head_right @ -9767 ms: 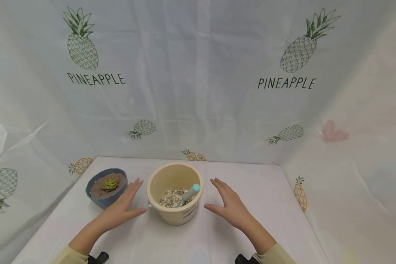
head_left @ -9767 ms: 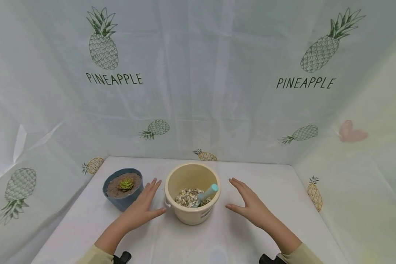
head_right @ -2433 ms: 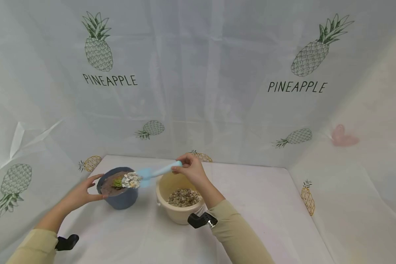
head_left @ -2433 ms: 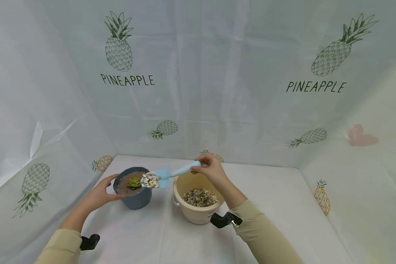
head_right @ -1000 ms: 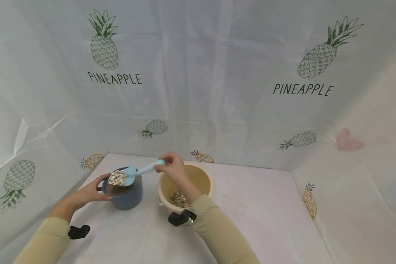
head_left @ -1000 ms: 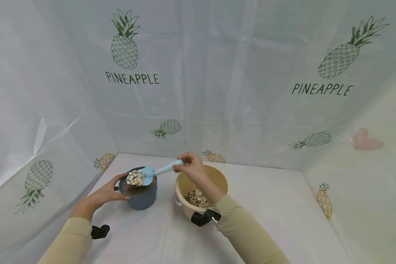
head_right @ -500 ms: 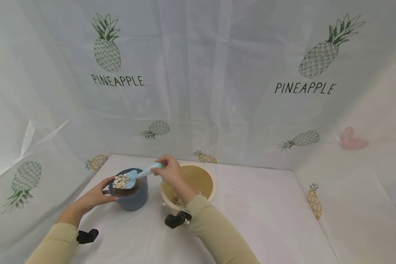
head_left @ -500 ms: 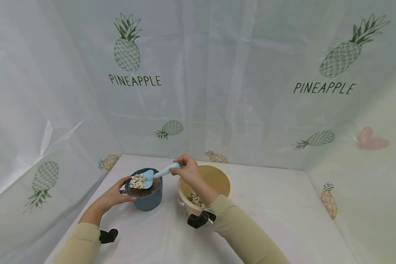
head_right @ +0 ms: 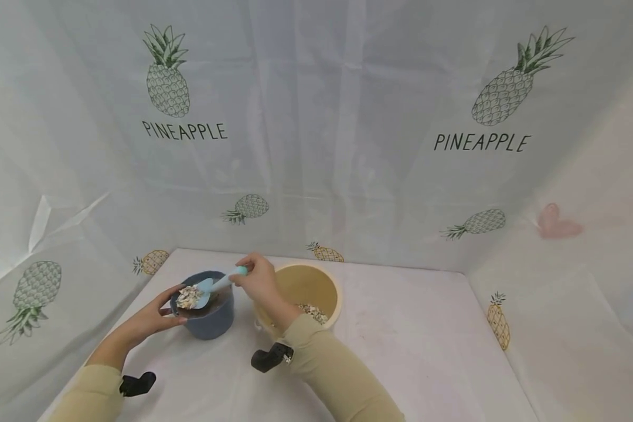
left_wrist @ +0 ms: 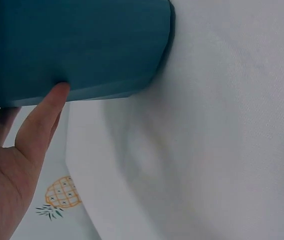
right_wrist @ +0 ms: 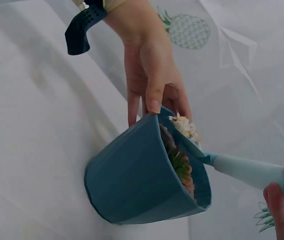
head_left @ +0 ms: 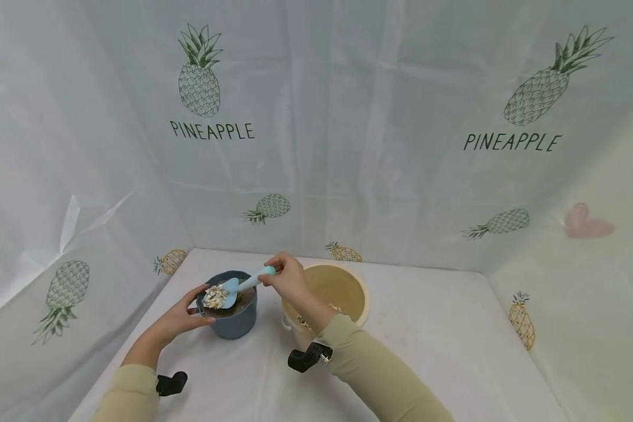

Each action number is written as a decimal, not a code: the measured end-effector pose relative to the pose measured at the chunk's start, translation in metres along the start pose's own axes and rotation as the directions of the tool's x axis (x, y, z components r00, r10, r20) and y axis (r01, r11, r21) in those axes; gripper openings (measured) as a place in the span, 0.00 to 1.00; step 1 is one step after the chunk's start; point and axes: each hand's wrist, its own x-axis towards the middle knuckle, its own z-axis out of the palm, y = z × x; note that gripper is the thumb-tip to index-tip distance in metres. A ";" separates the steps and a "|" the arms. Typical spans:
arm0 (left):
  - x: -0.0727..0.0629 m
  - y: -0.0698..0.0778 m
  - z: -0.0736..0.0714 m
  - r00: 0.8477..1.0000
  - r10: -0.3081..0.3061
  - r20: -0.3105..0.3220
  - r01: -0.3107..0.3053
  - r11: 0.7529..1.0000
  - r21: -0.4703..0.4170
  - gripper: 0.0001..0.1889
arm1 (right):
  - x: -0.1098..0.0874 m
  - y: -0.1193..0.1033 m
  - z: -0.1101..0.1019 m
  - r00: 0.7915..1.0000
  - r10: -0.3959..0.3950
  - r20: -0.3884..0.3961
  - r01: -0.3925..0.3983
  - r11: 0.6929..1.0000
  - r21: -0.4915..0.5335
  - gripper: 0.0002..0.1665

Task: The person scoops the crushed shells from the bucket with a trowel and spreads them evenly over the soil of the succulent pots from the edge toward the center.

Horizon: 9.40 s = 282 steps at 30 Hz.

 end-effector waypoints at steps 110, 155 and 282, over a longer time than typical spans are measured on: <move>-0.002 -0.002 0.004 1.000 -0.016 0.001 0.016 0.999 -0.048 0.54 | 0.015 -0.041 0.007 0.953 -0.209 0.217 0.275 0.899 -0.342 0.10; -0.024 0.126 0.065 0.957 0.203 -0.207 -0.164 0.968 0.192 0.38 | -0.042 -0.042 -0.133 0.963 -0.268 -0.011 0.256 0.931 -0.259 0.14; 0.010 0.131 0.145 0.988 0.143 -0.056 -0.125 0.960 0.249 0.47 | -0.059 0.028 -0.208 0.984 0.035 0.173 -0.013 0.992 -0.122 0.11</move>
